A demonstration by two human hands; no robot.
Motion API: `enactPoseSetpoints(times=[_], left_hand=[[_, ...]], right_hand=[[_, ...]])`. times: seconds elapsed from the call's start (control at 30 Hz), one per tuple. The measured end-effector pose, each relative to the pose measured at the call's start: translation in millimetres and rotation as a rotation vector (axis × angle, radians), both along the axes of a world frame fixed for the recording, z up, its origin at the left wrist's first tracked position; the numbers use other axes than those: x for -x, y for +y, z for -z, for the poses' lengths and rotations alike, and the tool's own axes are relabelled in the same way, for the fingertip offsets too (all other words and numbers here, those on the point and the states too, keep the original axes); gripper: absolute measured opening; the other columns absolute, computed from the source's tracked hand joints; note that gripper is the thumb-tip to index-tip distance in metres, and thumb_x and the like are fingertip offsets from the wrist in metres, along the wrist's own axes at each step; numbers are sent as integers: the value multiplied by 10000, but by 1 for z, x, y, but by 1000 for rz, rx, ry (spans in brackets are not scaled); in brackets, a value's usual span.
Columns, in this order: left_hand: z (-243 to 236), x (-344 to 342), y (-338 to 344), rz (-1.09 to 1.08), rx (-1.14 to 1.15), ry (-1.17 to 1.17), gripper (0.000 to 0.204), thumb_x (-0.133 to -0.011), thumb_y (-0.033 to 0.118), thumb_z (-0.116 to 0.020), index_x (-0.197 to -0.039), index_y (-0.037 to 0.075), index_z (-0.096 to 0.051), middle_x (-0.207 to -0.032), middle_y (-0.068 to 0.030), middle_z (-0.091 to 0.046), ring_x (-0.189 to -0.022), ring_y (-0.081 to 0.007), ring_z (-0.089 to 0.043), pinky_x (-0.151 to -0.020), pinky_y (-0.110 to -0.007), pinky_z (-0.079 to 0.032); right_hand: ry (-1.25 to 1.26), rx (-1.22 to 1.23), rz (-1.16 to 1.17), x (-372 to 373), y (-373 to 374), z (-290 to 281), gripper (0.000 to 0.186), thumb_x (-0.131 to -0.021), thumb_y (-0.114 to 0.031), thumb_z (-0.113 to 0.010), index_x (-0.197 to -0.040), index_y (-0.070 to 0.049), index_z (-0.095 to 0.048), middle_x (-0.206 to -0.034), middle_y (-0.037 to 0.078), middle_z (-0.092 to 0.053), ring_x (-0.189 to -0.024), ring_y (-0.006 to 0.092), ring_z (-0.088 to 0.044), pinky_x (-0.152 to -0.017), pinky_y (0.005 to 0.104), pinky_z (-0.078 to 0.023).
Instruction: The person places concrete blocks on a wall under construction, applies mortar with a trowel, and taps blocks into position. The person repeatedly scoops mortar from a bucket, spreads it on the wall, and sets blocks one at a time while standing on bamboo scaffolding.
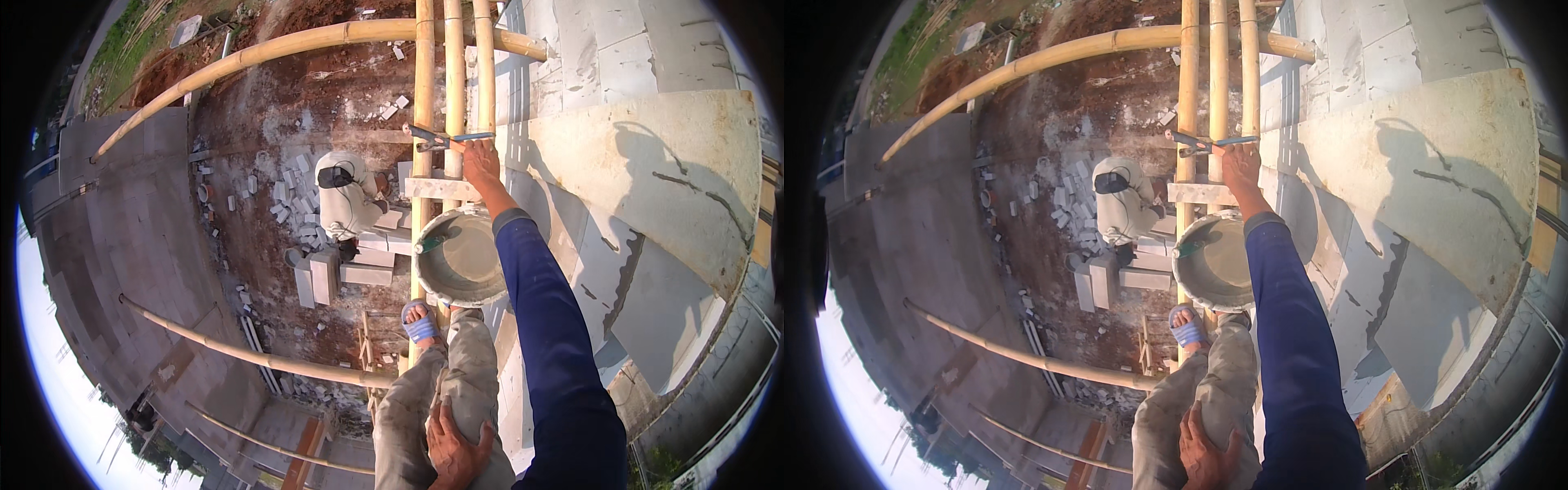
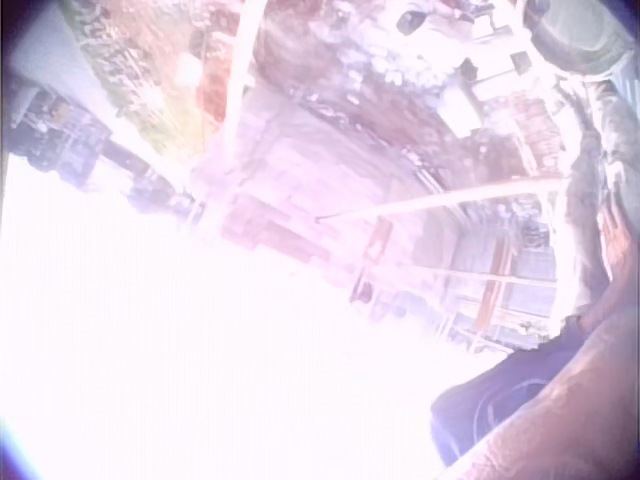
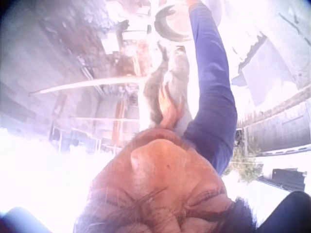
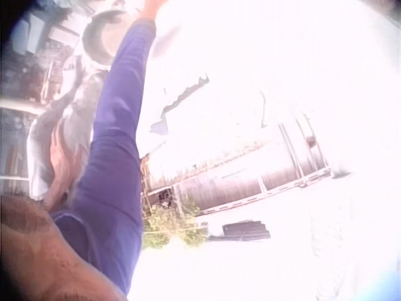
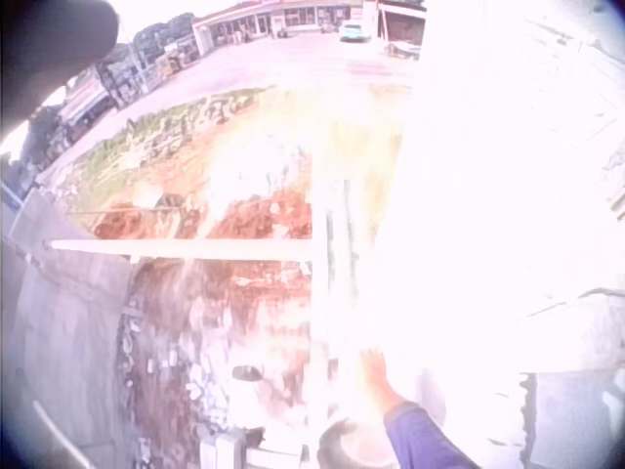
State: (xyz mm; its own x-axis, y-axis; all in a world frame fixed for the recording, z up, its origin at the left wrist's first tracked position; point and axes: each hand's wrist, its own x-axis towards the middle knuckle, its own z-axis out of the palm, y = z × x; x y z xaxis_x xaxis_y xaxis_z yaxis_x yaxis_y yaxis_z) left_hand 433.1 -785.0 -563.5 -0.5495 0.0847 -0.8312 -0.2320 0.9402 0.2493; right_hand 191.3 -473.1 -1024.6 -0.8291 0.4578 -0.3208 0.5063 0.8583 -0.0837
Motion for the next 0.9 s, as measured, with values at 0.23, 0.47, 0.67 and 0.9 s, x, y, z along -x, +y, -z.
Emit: enactPoseSetpoints(times=[0.23,0.47,0.67,0.9], left_hand=[[-12,28,9,-86,-47,106,907,-799,230,-789,-1579,-5,-389,-1496,-306,-488,-1382,-491,-490,-1163,-563,-407],[-8,7,-7,23,0,-122,898,-886,390,-756,-1593,15,-346,-1512,-257,-463,-1408,-471,-458,-1201,-532,-372],[22,26,-86,-668,-449,-696,962,-995,714,-484,-1577,-49,-421,-1627,-304,-412,-1507,-457,-405,-1236,-574,-345],[-102,186,-89,-569,-672,-1314,870,-1035,664,-553,-1503,-67,-493,-1241,-286,-698,-996,-370,-766,-834,-470,-658]], right_hand=[[-130,102,-23,16,5,24,180,-1027,-105,-562,-1200,-59,-585,-1081,210,-752,-1099,351,-725,-890,462,-606],[234,21,70,-13,-18,-117,253,-1030,-89,-552,-1279,-59,-584,-1074,172,-672,-1060,335,-645,-920,469,-541],[528,459,105,-91,-141,-331,415,-893,15,-672,-1299,-60,-629,-1199,158,-651,-1135,361,-612,-1008,466,-513],[494,639,45,-229,-236,-497,420,-877,-30,-681,-1284,-130,-663,-1298,84,-648,-1245,289,-627,-1040,439,-534]])
